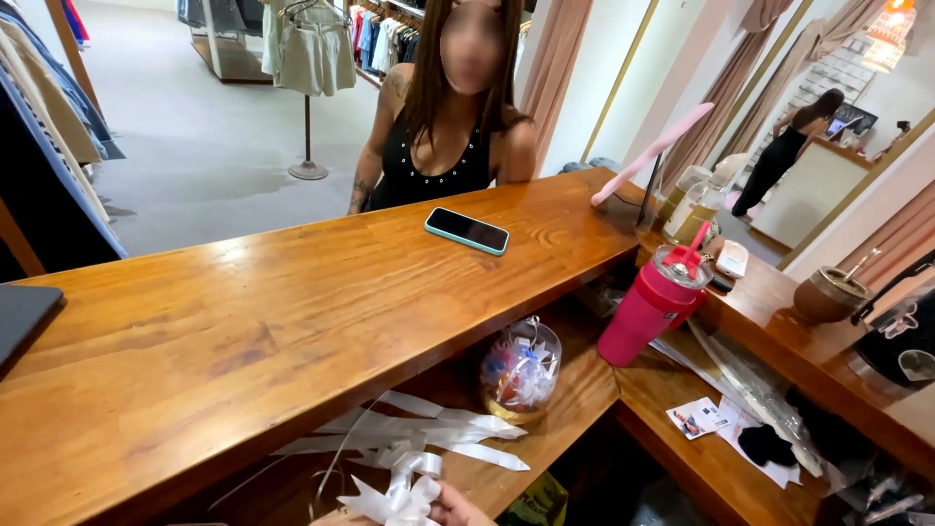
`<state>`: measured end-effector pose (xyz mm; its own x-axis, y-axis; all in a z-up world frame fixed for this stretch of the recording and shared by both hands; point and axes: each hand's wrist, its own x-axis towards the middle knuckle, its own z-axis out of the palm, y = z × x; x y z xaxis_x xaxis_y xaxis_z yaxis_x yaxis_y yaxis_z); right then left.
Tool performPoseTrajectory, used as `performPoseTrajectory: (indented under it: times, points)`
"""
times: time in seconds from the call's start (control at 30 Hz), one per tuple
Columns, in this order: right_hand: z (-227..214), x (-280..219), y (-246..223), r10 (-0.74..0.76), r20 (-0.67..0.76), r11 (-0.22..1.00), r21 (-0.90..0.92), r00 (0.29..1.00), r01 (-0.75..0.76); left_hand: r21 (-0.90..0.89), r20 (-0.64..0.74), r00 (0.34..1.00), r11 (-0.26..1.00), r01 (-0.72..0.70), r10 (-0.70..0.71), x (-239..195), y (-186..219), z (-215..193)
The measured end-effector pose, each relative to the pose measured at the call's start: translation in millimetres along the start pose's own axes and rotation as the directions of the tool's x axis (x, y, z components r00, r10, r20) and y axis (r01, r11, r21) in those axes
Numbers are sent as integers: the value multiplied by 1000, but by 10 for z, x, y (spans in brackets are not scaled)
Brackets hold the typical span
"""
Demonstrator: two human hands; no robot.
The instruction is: The person is making small decorative bows by folding and tying strips of white ribbon at a store counter.
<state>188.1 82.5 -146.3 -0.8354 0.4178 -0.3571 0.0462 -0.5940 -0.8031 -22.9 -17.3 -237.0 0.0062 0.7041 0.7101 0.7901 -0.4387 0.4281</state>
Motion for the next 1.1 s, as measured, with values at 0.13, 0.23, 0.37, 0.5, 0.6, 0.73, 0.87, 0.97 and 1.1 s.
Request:
performPoseTrajectory:
  times: [0.13,0.23,0.37,0.5,0.6,0.73,0.87,0.97,1.1]
  points:
    - [-155,256,370,140,-175,979,170,975,-111,74,-60,994,994,-82,86,-144,23,57]
    - [-122,225,638,-142,-217,989,-70,966,130,151,-191,970,981,-120,149,251,572,-273]
    - [38,220,627,-314,-402,931,46,860,362,-43,-51,998,998,38,-40,116,411,-233]
    - [486,-114,42,-68,-502,983,115,862,144,-256,227,880,846,467,-417,-80,137,15]
    - [425,-88,7,-111,-560,983,59,821,173,-173,266,846,841,513,-462,-268,-148,319]
    - [388,-67,103,-282,-656,956,-252,700,149,-361,479,852,838,410,-210,-111,-92,166]
    - [407,-83,202,-484,-647,831,-551,589,77,-463,320,906,788,405,-277,196,322,-116]
    - [288,-53,300,-639,-519,728,-646,567,230,-305,189,935,888,345,-299,211,298,-61]
    - [104,-47,245,-816,-106,415,-793,569,447,-369,64,956,883,289,-286,314,423,-197]
